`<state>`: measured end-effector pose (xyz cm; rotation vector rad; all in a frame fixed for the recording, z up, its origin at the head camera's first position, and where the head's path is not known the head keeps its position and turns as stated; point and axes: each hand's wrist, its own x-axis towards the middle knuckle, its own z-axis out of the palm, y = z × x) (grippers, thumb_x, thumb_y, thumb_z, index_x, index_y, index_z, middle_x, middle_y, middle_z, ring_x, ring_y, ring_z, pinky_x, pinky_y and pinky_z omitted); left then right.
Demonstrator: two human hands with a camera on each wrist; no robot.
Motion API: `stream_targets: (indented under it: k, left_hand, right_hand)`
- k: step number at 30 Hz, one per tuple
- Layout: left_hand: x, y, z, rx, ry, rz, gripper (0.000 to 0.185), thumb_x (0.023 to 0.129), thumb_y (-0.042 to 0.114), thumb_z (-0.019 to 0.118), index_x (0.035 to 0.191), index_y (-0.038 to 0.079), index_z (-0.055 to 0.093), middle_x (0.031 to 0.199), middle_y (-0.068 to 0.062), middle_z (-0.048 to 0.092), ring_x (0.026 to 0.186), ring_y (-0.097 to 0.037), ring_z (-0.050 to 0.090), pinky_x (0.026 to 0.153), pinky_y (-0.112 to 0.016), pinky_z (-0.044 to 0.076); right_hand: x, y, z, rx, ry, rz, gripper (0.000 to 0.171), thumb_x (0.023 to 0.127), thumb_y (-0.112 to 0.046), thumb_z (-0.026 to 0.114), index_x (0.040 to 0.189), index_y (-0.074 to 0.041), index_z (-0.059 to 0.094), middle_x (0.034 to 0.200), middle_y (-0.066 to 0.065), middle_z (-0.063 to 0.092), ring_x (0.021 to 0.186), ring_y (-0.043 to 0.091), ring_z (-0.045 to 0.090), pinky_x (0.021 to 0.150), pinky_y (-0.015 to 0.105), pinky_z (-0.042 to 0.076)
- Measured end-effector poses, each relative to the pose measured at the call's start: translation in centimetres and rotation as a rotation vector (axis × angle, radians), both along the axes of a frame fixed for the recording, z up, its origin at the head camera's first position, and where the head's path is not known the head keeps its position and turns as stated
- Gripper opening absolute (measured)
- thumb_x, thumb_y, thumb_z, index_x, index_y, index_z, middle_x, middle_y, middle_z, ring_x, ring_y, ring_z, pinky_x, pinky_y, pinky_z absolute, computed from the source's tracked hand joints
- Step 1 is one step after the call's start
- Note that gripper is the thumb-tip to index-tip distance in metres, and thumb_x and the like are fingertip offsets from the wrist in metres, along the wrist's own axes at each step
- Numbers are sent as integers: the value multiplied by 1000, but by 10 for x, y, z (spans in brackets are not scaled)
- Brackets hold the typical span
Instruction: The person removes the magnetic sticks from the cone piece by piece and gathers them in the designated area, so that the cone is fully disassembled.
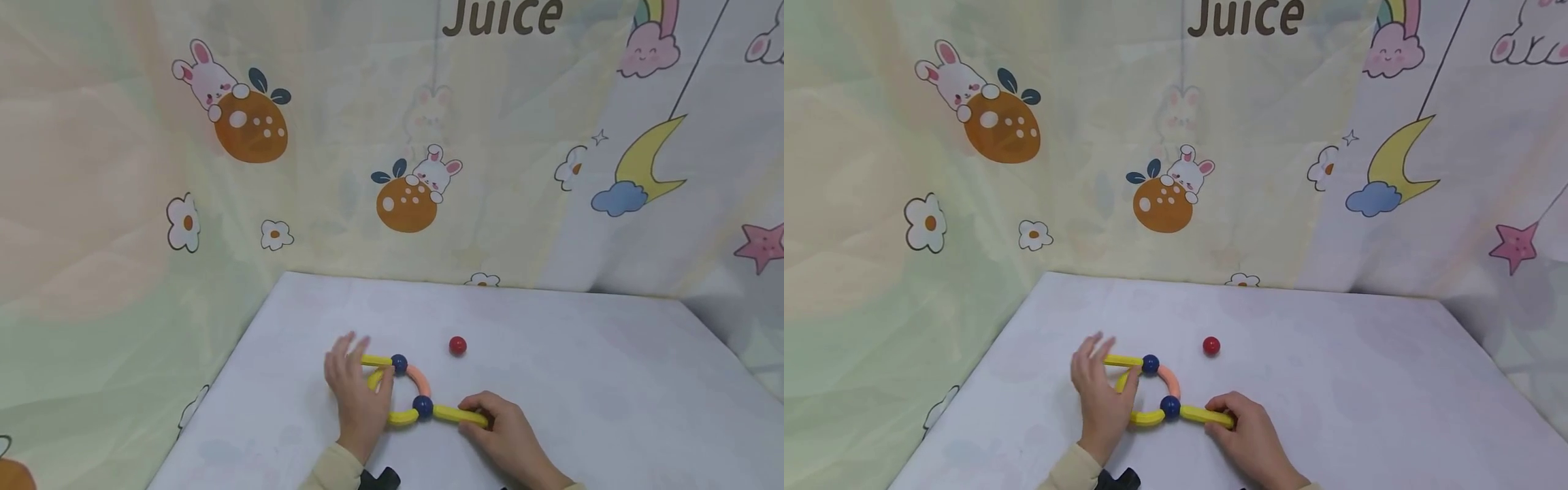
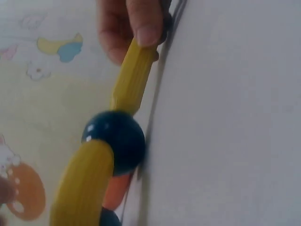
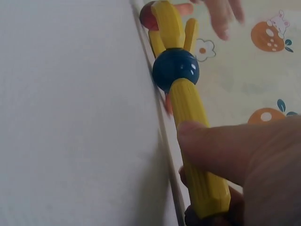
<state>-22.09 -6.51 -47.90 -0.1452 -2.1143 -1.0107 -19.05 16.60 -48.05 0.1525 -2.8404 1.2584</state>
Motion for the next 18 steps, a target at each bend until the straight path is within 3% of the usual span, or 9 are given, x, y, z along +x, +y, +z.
stream_targets:
  k: [2, 4, 6, 8, 13, 18]
  left_hand:
    - [7, 6, 1, -139, -33, -116, 39, 78, 15, 80, 113, 10, 64, 118, -2, 62, 117, -21, 53, 103, -42, 37]
    - [12, 13, 1, -251, -146, -221, 24, 82, 25, 78, 103, 17, 69, 101, 8, 66, 102, -12, 58, 93, -37, 46]
    - [16, 17, 0, -326, -272, -285, 24, 83, 35, 77, 102, 21, 71, 95, 14, 64, 94, -7, 58, 88, -34, 49]
    - [17, 20, -2, -385, -350, -300, 28, 82, 41, 77, 105, 25, 72, 96, 16, 60, 91, -7, 54, 86, -33, 47]
    - [16, 20, -5, -462, -338, -294, 28, 80, 34, 80, 107, 28, 73, 96, 15, 56, 88, -7, 50, 82, -31, 44]
    - [15, 18, -6, -480, -308, -292, 28, 79, 31, 81, 106, 25, 74, 96, 14, 57, 88, -7, 51, 81, -31, 44]
  right_hand:
    - [0, -1, 0, 18, 15, -13, 26, 76, -15, 83, 94, -26, 68, 85, -14, 61, 73, 8, 51, 65, 21, 46]
    - [-1, 0, 0, 45, 43, -25, 26, 75, -16, 84, 92, -26, 68, 84, -15, 59, 72, 7, 50, 64, 21, 45]
    - [-1, 1, 0, 70, 73, -40, 27, 74, -17, 85, 91, -27, 67, 83, -16, 57, 71, 7, 49, 64, 21, 44]
    - [-2, 4, 0, 94, 102, -46, 27, 73, -16, 86, 90, -26, 68, 82, -15, 56, 70, 6, 48, 63, 21, 43]
    - [-3, 6, 0, 119, 104, -40, 27, 73, -12, 85, 90, -26, 70, 83, -15, 56, 70, 6, 47, 62, 21, 42]
    - [-3, 7, 0, 123, 66, -46, 26, 75, -11, 83, 90, -27, 70, 83, -15, 57, 69, 6, 48, 61, 20, 43]
